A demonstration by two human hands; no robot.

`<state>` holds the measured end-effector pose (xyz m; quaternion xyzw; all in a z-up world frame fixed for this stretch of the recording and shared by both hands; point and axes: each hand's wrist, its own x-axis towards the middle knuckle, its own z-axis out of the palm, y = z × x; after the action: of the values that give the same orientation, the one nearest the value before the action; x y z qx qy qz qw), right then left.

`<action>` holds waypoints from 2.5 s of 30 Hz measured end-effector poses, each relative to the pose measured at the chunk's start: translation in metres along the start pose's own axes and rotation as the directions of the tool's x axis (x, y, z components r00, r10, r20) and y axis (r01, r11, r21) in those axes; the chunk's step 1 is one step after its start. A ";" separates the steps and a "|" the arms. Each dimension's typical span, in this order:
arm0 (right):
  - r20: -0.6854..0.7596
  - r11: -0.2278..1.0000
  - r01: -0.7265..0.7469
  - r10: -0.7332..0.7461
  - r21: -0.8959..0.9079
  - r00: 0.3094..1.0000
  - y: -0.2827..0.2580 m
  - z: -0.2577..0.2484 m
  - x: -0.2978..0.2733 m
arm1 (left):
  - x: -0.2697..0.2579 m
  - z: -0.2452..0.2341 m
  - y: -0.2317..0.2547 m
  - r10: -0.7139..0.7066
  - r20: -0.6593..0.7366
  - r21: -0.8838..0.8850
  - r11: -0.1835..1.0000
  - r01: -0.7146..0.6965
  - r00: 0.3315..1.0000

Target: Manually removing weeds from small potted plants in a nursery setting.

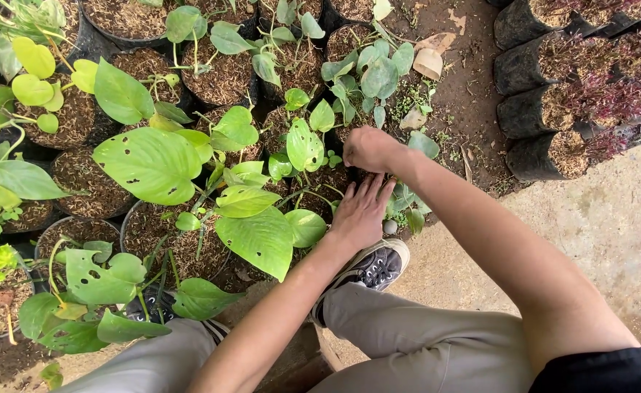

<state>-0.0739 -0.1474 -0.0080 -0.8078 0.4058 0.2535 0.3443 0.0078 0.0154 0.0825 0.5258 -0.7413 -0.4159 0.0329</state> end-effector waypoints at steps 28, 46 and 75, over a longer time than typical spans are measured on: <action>-0.489 0.954 0.015 -0.166 -0.298 0.856 -0.015 -0.095 -0.040 | 0.037 0.008 -0.034 -0.024 -0.208 -0.080 0.997 0.008 0.978; -0.218 0.766 0.072 -0.270 -0.639 0.938 -0.082 -0.060 -0.043 | 0.015 -0.040 -0.112 -0.456 -0.361 -0.009 0.874 0.485 0.814; -0.397 0.755 -0.285 0.036 -0.591 0.917 0.009 -0.035 -0.017 | 0.017 -0.049 -0.109 -0.392 -0.287 -0.031 0.916 0.400 0.874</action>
<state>-0.0860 -0.1699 0.0225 -0.8697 0.4207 0.2521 -0.0544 0.1060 -0.0375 0.0375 0.7215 -0.6112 -0.3219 0.0467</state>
